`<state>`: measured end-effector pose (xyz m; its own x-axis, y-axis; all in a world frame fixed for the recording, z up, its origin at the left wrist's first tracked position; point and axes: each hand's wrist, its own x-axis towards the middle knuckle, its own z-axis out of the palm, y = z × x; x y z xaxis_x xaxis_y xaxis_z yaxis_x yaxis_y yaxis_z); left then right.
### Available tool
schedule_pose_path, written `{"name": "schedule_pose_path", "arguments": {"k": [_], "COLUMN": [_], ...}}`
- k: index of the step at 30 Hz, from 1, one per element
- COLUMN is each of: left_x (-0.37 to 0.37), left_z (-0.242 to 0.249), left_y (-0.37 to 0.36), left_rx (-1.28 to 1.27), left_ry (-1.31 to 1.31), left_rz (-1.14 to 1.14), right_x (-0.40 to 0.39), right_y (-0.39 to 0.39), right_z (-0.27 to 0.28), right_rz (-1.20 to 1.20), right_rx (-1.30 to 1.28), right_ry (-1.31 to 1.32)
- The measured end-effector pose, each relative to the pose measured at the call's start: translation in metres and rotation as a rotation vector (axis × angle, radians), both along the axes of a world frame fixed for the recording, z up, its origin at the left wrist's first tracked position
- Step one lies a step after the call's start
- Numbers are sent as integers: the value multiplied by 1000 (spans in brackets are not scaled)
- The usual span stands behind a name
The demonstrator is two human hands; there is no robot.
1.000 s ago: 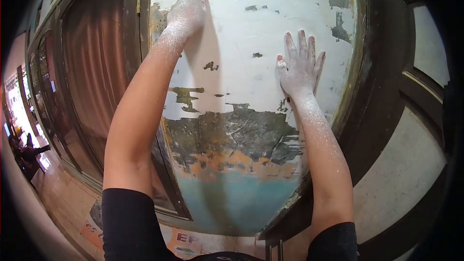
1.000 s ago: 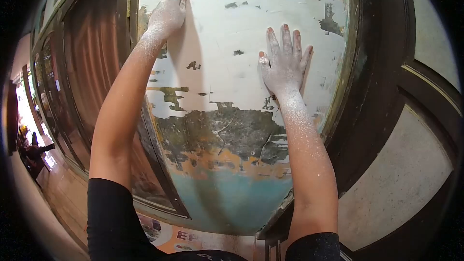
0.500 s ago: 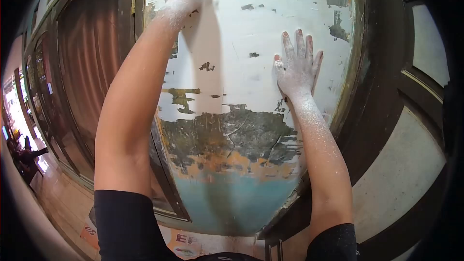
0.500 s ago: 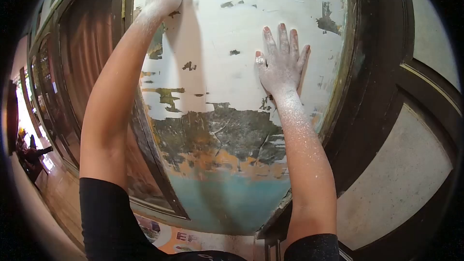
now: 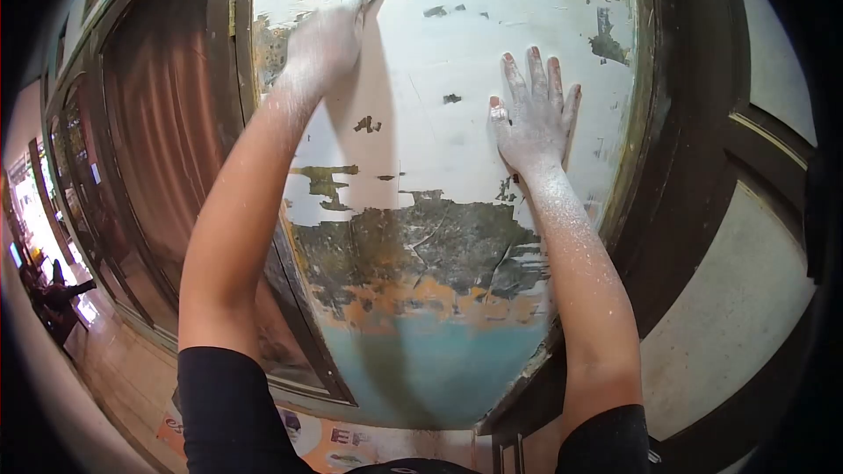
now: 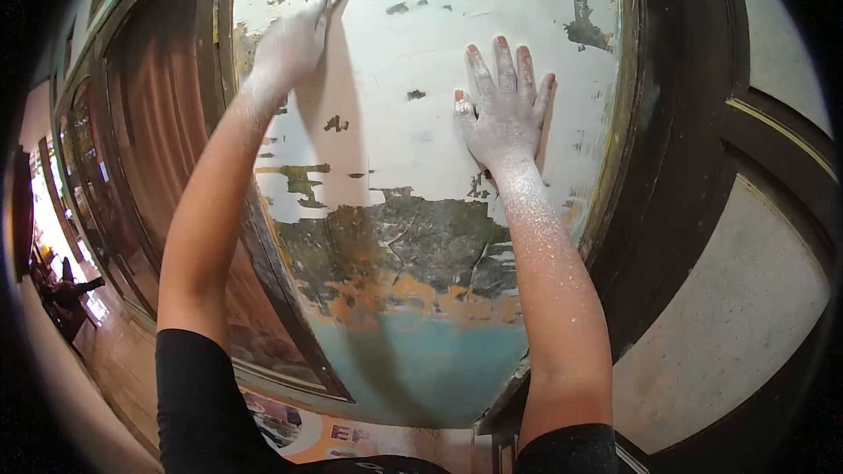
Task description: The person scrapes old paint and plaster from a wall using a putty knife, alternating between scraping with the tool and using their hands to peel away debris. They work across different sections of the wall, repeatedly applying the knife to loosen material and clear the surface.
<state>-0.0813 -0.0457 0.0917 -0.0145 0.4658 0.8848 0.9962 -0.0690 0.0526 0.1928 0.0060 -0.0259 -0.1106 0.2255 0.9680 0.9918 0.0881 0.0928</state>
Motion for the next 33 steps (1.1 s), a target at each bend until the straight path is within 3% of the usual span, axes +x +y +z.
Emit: {"name": "schedule_pose_path", "arguments": {"k": [1, 7, 17, 20, 21, 22, 24, 25, 27, 33], "left_x": [-7, -8, 1, -3, -1, 9, 32, 28, 17, 19], "left_z": [11, 17, 21, 59, 61, 62, 59, 58, 54, -63], "left_y": [6, 15, 29, 42, 34, 17, -16, 1, 39, -11], "left_rx": [121, 133, 251, 91, 219, 220, 277, 275, 67, 61], "left_ry": [79, 78, 56, -14, 466, 464, -105, -103, 97, 95], "left_rz": [-23, 42, -33, -81, 390, 387, -561, -563, -31, -176], "right_x": [-1, -3, -2, -3, -2, -1, 0, -1, 0, 0], "right_y": [-1, -4, -1, -1, 1, 2, 1, -1, 2, -2], "right_z": [-1, 1, -1, 1, 0, -1, -1, 0, -1, -1], "right_rz": [10, -20, -21, -38, -32, -27, -1, -4, -24, 5], "right_rx": [-5, -23, -7, -7, 8, 23, 16, 0, 7, -5], "right_ry": [4, 13, 0, 0, -5, -9, 1, 1, -10, -4]}}
